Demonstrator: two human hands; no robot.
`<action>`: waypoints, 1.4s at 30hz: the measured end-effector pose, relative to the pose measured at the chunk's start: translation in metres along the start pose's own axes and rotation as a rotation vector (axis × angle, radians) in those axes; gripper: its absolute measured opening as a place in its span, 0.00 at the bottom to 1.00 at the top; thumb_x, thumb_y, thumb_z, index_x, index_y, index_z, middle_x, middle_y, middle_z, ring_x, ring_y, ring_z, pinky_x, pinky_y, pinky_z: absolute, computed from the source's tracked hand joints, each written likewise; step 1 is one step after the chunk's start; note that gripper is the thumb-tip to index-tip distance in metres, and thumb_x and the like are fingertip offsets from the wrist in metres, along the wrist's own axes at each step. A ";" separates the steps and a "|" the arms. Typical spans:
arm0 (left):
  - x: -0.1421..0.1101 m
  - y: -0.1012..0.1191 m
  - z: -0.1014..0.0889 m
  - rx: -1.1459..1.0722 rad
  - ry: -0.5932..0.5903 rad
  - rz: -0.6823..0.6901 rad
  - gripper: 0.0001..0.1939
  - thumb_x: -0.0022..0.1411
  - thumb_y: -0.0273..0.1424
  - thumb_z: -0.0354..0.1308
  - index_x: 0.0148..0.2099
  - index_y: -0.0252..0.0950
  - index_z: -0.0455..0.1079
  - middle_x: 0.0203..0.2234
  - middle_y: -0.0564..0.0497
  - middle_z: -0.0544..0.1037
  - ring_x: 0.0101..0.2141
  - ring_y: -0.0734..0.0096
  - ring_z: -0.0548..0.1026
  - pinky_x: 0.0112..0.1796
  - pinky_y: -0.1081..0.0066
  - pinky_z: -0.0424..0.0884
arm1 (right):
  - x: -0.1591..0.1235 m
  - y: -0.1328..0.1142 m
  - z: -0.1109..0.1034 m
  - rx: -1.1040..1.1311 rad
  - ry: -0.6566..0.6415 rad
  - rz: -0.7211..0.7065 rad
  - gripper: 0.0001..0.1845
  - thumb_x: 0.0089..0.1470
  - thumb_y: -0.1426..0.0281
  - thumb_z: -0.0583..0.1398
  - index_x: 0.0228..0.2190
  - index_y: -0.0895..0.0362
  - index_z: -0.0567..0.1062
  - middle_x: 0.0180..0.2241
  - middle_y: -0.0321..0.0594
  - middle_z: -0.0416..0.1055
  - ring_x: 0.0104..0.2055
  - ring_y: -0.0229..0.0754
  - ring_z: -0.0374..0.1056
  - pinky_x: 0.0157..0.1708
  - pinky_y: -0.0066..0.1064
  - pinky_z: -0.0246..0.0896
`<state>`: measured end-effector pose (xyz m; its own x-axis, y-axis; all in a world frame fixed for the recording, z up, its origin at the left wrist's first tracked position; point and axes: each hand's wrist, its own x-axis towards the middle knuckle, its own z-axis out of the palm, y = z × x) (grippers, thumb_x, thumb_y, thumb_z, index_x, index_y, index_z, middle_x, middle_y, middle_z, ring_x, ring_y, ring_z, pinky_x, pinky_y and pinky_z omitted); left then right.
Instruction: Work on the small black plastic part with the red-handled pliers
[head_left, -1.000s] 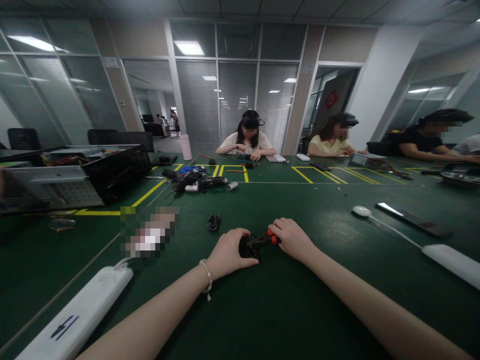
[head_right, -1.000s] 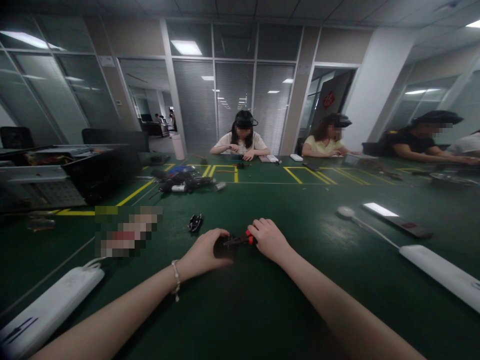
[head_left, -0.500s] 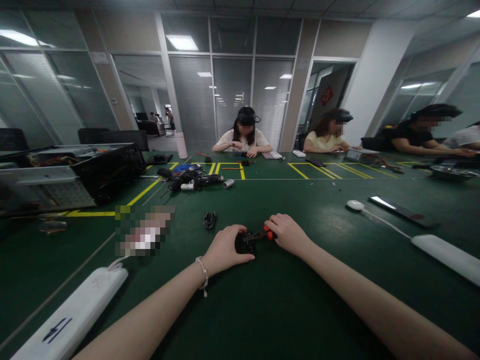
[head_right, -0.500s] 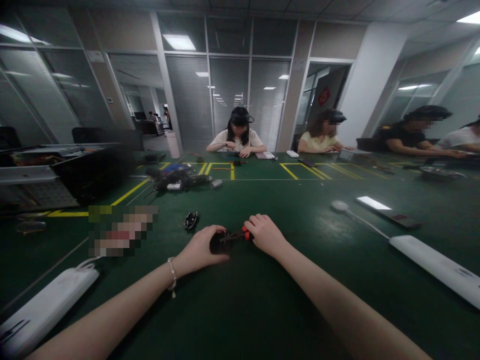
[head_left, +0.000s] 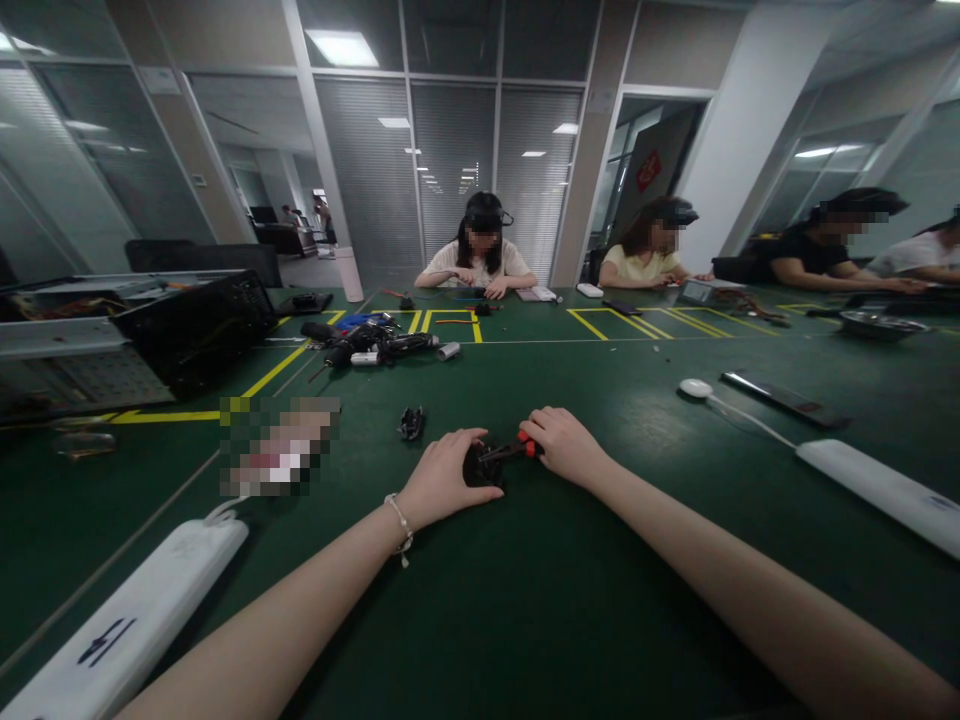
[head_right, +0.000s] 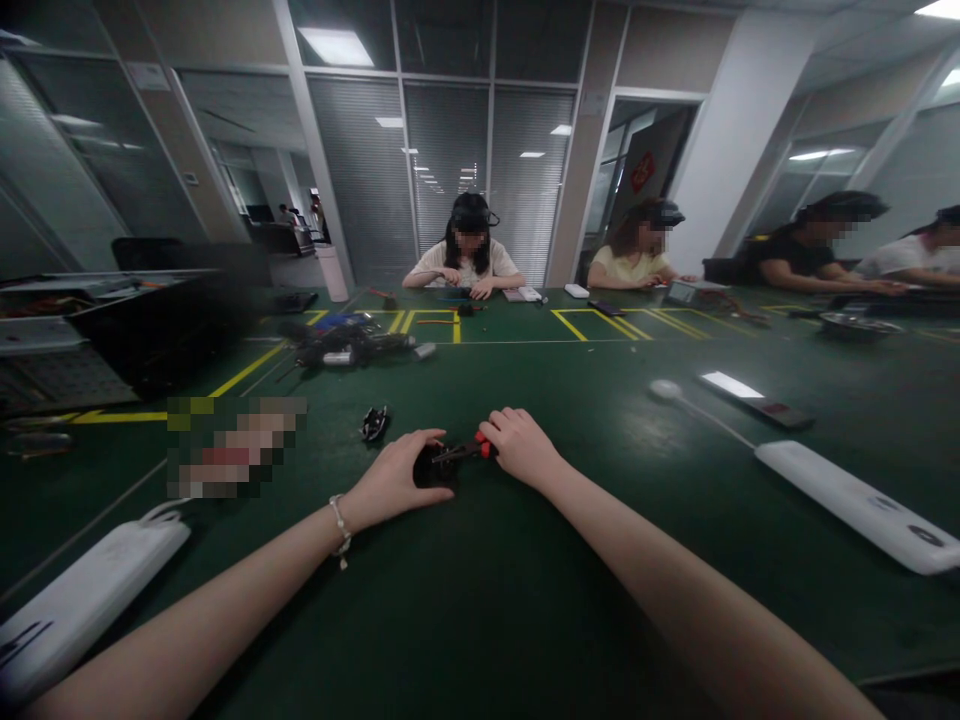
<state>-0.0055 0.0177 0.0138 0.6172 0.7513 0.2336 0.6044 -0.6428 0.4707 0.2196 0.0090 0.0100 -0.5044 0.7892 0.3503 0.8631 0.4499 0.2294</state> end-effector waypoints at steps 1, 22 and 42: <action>0.000 0.000 0.000 0.003 0.003 0.005 0.37 0.43 0.48 0.59 0.53 0.40 0.55 0.44 0.47 0.68 0.45 0.56 0.65 0.44 0.59 0.61 | 0.000 0.000 0.000 -0.005 -0.001 -0.002 0.17 0.41 0.78 0.55 0.38 0.60 0.68 0.36 0.44 0.65 0.37 0.42 0.58 0.37 0.32 0.52; 0.001 -0.003 0.002 -0.007 -0.016 -0.011 0.33 0.43 0.51 0.57 0.49 0.39 0.60 0.44 0.48 0.68 0.45 0.57 0.66 0.44 0.60 0.61 | -0.001 0.001 0.001 -0.009 0.012 0.002 0.15 0.43 0.78 0.54 0.37 0.59 0.68 0.35 0.44 0.65 0.37 0.43 0.57 0.36 0.33 0.51; 0.002 -0.008 0.000 -0.015 -0.048 0.047 0.37 0.44 0.53 0.56 0.53 0.41 0.55 0.47 0.48 0.66 0.46 0.56 0.64 0.45 0.58 0.61 | -0.002 0.003 0.003 -0.022 0.022 -0.024 0.18 0.40 0.78 0.56 0.37 0.60 0.68 0.35 0.44 0.65 0.36 0.44 0.57 0.36 0.33 0.51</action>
<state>-0.0089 0.0242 0.0104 0.6682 0.7122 0.2151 0.5670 -0.6746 0.4727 0.2233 0.0103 0.0074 -0.5258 0.7685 0.3646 0.8500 0.4592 0.2580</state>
